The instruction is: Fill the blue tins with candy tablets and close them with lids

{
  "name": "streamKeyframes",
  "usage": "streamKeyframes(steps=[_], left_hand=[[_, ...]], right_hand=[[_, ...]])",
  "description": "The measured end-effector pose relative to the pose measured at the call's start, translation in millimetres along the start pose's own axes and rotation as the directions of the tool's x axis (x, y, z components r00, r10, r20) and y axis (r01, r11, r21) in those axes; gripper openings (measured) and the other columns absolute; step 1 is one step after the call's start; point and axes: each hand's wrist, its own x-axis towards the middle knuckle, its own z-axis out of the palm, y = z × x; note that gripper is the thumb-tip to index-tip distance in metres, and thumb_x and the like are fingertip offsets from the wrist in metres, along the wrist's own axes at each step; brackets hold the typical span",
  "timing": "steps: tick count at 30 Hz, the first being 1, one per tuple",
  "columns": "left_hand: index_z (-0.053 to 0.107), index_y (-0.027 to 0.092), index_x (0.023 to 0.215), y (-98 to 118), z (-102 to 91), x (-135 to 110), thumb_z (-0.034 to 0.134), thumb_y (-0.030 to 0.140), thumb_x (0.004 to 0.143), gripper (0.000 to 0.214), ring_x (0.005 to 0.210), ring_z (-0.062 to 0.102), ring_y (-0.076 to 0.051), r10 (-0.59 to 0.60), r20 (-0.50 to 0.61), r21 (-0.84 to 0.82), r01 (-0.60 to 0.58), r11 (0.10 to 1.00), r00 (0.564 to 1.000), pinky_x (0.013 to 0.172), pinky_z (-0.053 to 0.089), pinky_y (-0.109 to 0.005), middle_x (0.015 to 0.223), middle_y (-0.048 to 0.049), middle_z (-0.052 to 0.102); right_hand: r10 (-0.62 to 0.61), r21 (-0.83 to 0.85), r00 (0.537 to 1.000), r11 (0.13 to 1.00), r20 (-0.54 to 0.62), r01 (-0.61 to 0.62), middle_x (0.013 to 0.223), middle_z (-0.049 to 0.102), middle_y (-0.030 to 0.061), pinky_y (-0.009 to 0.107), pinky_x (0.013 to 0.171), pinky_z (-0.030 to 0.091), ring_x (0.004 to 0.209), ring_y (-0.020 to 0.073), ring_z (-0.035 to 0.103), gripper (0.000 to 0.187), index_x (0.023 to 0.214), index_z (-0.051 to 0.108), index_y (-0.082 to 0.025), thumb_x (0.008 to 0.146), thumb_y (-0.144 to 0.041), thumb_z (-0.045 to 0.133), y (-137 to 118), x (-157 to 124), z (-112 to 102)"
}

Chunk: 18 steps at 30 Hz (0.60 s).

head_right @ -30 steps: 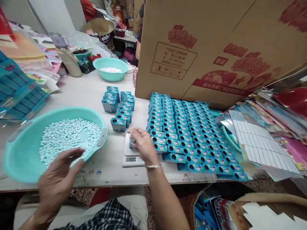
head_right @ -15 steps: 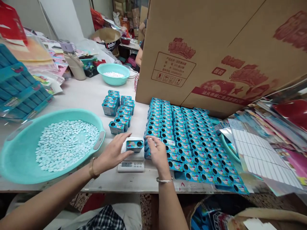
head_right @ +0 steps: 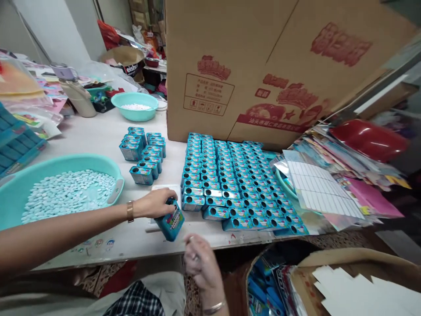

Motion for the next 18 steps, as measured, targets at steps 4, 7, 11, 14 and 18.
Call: streamKeyframes(steps=[4, 7, 11, 14, 18], left_hand=[[0.066, 0.02, 0.104, 25, 27.6, 4, 0.059, 0.033, 0.071, 0.036, 0.062, 0.059, -0.017, -0.2, 0.112, -0.408, 0.228, 0.884, 0.973, 0.054, 0.044, -0.026, 0.081, -0.004, 0.067], [0.061, 0.017, 0.096, 40, 52.0, 5, 0.062, 0.033, 0.072, 0.029, 0.048, 0.05, -0.013, -0.324, 0.235, -0.641, 0.397, 0.657, 0.916, 0.043, 0.038, -0.023, 0.061, 0.0016, 0.057], [0.052, 0.018, 0.098, 46, 75.3, 8, 0.071, 0.041, 0.07, 0.041, 0.047, 0.053, -0.013, -0.437, 0.26, -0.759, 0.462, 0.458, 0.861, 0.046, 0.041, -0.024, 0.059, 0.003, 0.058], [0.052, 0.017, 0.095, 48, 80.9, 10, 0.078, 0.04, 0.064, 0.047, 0.056, 0.06, -0.015, -0.481, 0.27, -0.832, 0.453, 0.319, 0.834, 0.057, 0.047, -0.027, 0.064, 0.0001, 0.063], [0.055, 0.014, 0.095, 59, 78.7, -2, 0.082, 0.034, 0.06, 0.048, 0.087, 0.066, -0.02, -0.491, 0.263, -0.922, 0.366, 0.126, 0.831, 0.078, 0.048, -0.029, 0.084, -0.0079, 0.069]], right_hand=[[0.148, 0.019, 0.986, 0.988, 0.075, -0.15, 0.056, 0.037, -0.0101, 0.014, 0.035, 0.006, 0.037, -0.0017, 0.014, 0.034, 0.094, 0.061, -0.015, 0.079, -0.044, 0.071, 44, 1, 0], [0.062, 0.15, 0.995, 0.987, -0.081, -0.049, 0.057, 0.038, -0.0113, 0.013, 0.035, 0.006, 0.038, -0.0017, 0.016, 0.038, 0.085, 0.053, -0.018, 0.07, -0.042, 0.078, 45, 8, -13], [0.002, 0.223, 0.98, 0.974, -0.2, 0.043, 0.055, 0.041, -0.0121, 0.013, 0.034, 0.006, 0.036, -0.0016, 0.017, 0.051, 0.072, 0.04, -0.02, 0.06, -0.041, 0.084, 29, 25, -39], [0.013, 0.222, 0.983, 0.975, -0.182, 0.028, 0.053, 0.041, -0.0124, 0.013, 0.034, 0.005, 0.035, -0.0015, 0.018, 0.045, 0.076, 0.045, -0.019, 0.061, -0.038, 0.083, 18, 42, -48], [-0.023, 0.208, 0.986, 0.976, -0.167, 0.058, 0.053, 0.041, -0.0119, 0.013, 0.033, 0.007, 0.034, -0.0013, 0.02, 0.036, 0.079, 0.049, -0.017, 0.066, -0.033, 0.079, 5, 66, -51]])
